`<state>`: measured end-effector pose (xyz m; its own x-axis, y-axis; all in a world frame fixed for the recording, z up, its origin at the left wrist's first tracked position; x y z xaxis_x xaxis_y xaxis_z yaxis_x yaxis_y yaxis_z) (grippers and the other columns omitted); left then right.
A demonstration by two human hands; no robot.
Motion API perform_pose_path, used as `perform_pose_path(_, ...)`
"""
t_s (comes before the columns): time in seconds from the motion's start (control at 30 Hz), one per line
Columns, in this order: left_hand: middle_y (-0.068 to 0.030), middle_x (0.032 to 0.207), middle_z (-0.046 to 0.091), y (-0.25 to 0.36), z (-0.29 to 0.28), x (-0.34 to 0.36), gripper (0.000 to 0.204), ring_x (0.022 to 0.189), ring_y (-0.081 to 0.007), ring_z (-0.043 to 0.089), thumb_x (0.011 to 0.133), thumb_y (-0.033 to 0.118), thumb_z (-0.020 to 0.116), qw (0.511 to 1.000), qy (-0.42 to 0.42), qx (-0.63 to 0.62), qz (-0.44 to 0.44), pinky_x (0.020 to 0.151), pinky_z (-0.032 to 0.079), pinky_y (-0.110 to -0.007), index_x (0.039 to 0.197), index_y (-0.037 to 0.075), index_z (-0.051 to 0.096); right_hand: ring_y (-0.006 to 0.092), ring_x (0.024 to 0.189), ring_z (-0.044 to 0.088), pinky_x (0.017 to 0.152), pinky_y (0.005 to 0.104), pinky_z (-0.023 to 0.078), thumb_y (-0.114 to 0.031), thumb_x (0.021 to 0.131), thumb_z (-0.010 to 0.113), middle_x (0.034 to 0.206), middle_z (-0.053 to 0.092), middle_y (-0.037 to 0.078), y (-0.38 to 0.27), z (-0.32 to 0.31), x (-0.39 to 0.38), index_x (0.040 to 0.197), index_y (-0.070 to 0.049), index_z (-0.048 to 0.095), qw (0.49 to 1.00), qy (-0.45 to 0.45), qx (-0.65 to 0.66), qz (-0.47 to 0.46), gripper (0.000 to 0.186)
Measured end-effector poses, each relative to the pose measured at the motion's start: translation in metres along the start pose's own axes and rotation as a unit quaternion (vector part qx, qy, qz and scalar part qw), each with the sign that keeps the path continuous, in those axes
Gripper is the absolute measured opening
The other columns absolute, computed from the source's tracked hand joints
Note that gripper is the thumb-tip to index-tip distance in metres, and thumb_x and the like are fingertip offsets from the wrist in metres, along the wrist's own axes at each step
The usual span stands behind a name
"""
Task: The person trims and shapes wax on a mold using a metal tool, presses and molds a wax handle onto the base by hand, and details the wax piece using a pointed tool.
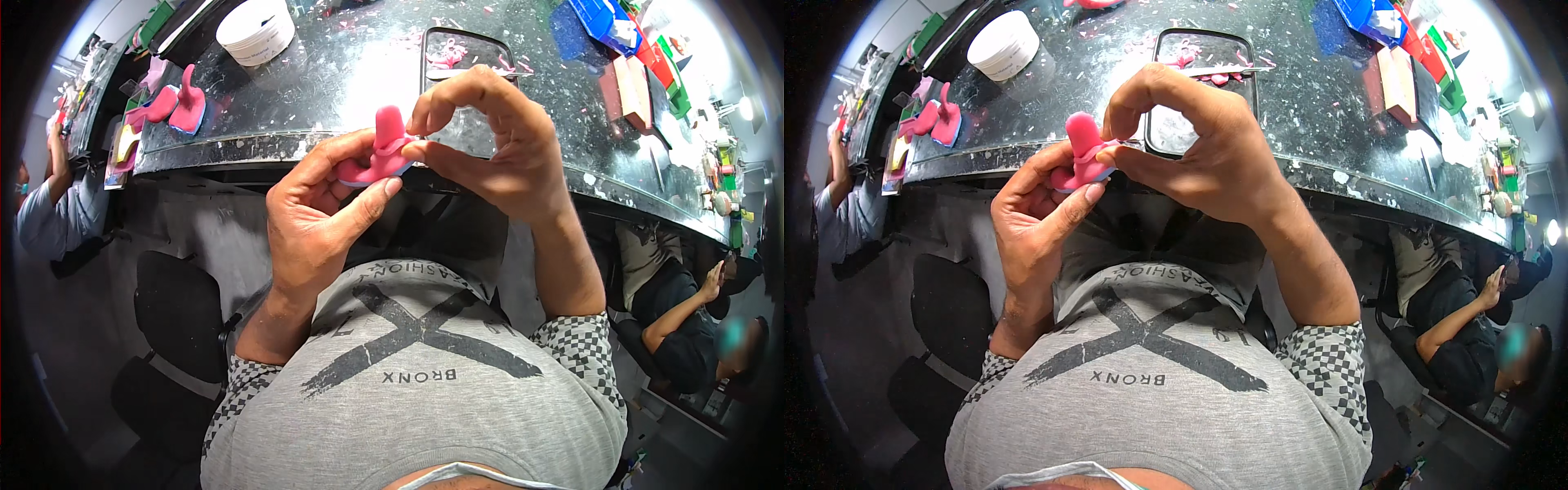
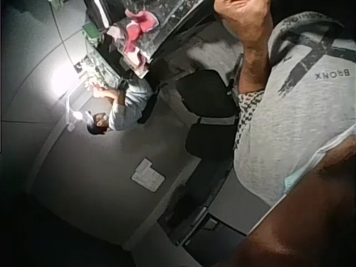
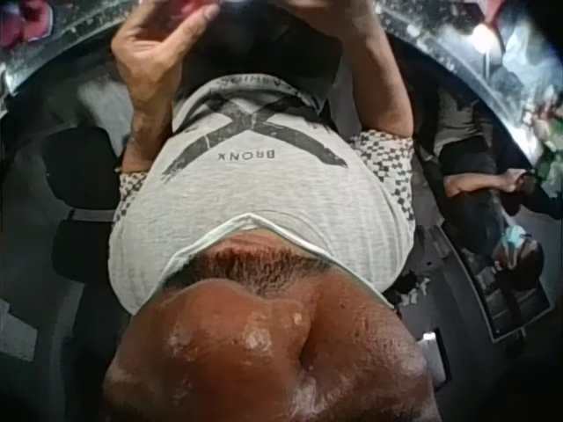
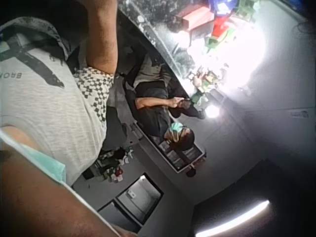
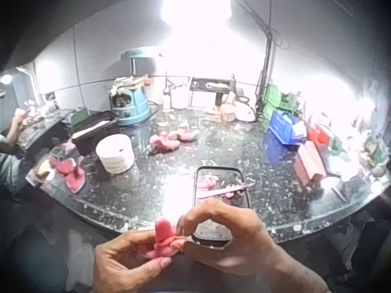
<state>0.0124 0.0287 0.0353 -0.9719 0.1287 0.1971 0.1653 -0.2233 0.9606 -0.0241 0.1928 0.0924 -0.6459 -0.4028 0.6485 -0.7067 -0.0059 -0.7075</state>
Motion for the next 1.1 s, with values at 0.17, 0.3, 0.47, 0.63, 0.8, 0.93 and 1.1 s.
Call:
perform_pose_path(0.17, -0.0146, 0.122, 0.06, 0.001, 0.001, 0.0, 0.045, 0.111, -0.0188, 0.063, 0.083, -0.013, 0.068, 0.999, -0.016, -0.024, 0.022, 0.099, 0.051, -0.03, 0.126, -0.01, 0.056, 0.0129, 0.091, 0.064, 0.087, 0.0287, 0.049, -0.008, 0.081, 0.078, 0.093, 0.067, 0.003, 0.013, -0.01, -0.006, 0.097, -0.003, 0.066, 0.995, 0.027, 0.055, 0.08, 0.021)
perform_pose_path(0.3, -0.0153, 0.122, 0.061, 0.0, 0.003, 0.0, 0.046, 0.113, -0.0202, 0.062, 0.083, -0.014, 0.067, 0.996, -0.042, -0.07, 0.03, 0.1, 0.051, -0.031, 0.127, -0.01, 0.055, 0.0131, 0.093, 0.064, 0.088, 0.0281, 0.049, -0.012, 0.08, 0.081, 0.093, 0.068, 0.003, 0.012, -0.004, -0.008, 0.097, -0.003, 0.067, 0.997, 0.018, 0.016, 0.075, 0.024)
perform_pose_path(0.47, -0.0153, 0.122, 0.06, -0.004, 0.003, -0.001, 0.047, 0.114, -0.0207, 0.062, 0.082, -0.013, 0.067, 0.994, -0.039, -0.099, 0.024, 0.101, 0.05, -0.031, 0.127, -0.01, 0.055, 0.0118, 0.088, 0.065, 0.083, 0.027, 0.052, -0.011, 0.081, 0.081, 0.091, 0.067, 0.003, 0.012, 0.0, -0.006, 0.095, -0.003, 0.067, 0.993, 0.002, 0.067, 0.096, 0.022)
perform_pose_path(0.63, -0.0148, 0.122, 0.06, 0.0, 0.002, -0.001, 0.047, 0.114, -0.0205, 0.062, 0.082, -0.013, 0.067, 0.995, -0.05, -0.079, 0.038, 0.101, 0.049, -0.03, 0.128, -0.01, 0.055, 0.0116, 0.085, 0.065, 0.08, 0.0259, 0.053, -0.01, 0.082, 0.08, 0.09, 0.067, 0.002, 0.008, 0.004, -0.004, 0.095, -0.003, 0.067, 0.991, 0.006, 0.082, 0.103, 0.021)
perform_pose_path(0.8, -0.0145, 0.122, 0.06, -0.001, 0.002, -0.003, 0.046, 0.113, -0.0192, 0.062, 0.083, -0.012, 0.067, 0.998, -0.047, -0.04, 0.026, 0.1, 0.048, -0.029, 0.128, -0.01, 0.055, 0.0108, 0.086, 0.065, 0.08, 0.0259, 0.053, -0.009, 0.082, 0.079, 0.088, 0.068, 0.003, 0.016, 0.005, -0.016, 0.095, -0.003, 0.066, 0.982, 0.054, 0.12, 0.132, 0.02)
perform_pose_path(0.93, -0.0143, 0.122, 0.061, -0.003, 0.006, -0.003, 0.047, 0.112, -0.018, 0.062, 0.083, -0.012, 0.068, 0.997, -0.025, -0.069, -0.02, 0.1, 0.049, -0.029, 0.128, -0.01, 0.054, 0.012, 0.088, 0.066, 0.08, 0.0262, 0.052, -0.009, 0.084, 0.077, 0.09, 0.069, 0.004, 0.025, 0.003, -0.027, 0.096, -0.001, 0.067, 0.965, 0.084, 0.177, 0.174, 0.017)
perform_pose_path(1.1, -0.0141, 0.121, 0.061, -0.003, 0.005, -0.002, 0.051, 0.114, -0.017, 0.06, 0.084, -0.012, 0.067, 0.998, -0.008, -0.062, 0.016, 0.099, 0.049, -0.027, 0.133, -0.011, 0.051, 0.0201, 0.085, 0.07, 0.08, 0.0317, 0.053, 0.003, 0.076, 0.073, 0.092, 0.073, 0.009, -0.012, 0.001, -0.029, 0.096, -0.002, 0.073, 0.982, 0.072, -0.162, -0.069, 0.02)
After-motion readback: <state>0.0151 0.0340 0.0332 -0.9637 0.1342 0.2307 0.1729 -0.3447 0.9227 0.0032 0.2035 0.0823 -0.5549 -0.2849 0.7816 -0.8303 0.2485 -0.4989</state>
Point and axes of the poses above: each hand's wrist, its own x-axis towards the middle knuckle, its own z-axis out of the palm, y = z × x, the point moved 7 cm from there along x, towards the middle knuckle
